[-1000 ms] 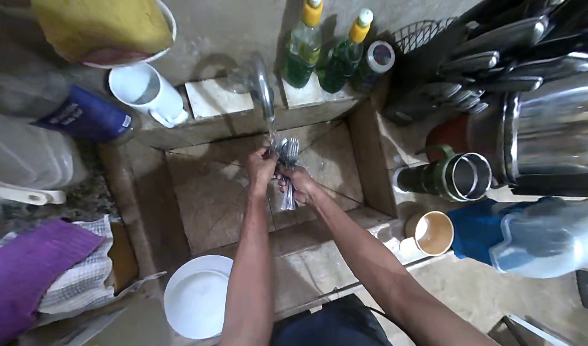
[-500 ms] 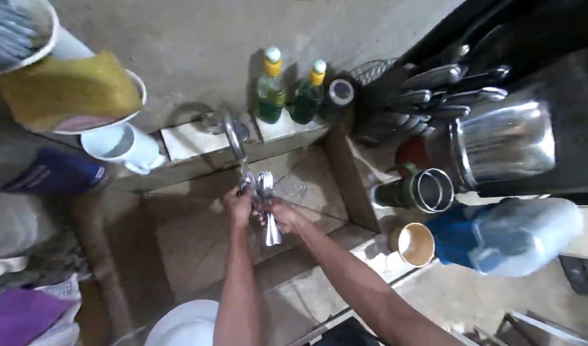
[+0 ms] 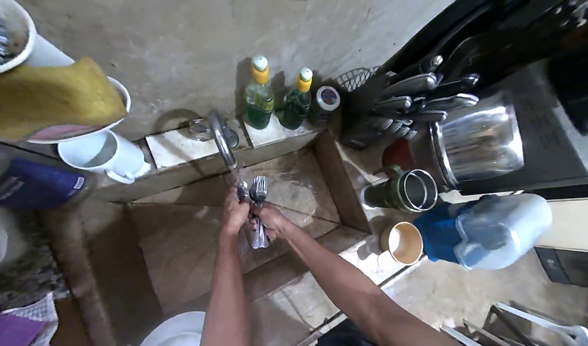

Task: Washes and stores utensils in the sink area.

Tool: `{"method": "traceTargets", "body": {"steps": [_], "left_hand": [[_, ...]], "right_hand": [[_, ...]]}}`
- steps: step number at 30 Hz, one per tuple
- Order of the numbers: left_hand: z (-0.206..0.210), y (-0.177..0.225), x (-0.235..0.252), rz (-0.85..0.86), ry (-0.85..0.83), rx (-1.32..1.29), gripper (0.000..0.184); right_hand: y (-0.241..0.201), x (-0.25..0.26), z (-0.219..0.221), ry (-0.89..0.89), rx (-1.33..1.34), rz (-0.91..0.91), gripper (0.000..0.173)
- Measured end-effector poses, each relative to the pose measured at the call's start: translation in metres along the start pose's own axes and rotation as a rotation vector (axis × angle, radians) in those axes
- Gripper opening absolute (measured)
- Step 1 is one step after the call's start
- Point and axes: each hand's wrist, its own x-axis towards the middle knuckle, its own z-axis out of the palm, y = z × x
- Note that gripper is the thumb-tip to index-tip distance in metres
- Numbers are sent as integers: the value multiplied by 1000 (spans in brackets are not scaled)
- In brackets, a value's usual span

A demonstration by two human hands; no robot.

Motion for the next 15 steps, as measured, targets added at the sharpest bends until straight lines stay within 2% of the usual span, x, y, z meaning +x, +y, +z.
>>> {"method": "traceTargets", "body": {"steps": [4, 5, 7, 9, 12, 15], "left_hand": [[9, 1, 5, 8, 130, 24, 34], [11, 1, 8, 10, 154, 5, 34], [12, 3, 11, -14, 183, -39, 53], [3, 10, 4, -67, 145, -41, 60], [-4, 3, -4, -18, 98, -65, 49], [1, 7, -4, 43, 187, -184, 36]], "right_hand": [[1, -4, 2, -16, -35, 40, 10], [0, -4, 1, -18, -47, 48, 11], [-4, -2, -2, -26, -48, 57, 13], [-6, 3, -5, -39, 0, 40, 15], [-8, 11, -7, -41, 72, 19, 16], [-11, 7, -6, -68, 85, -37, 14]]}}
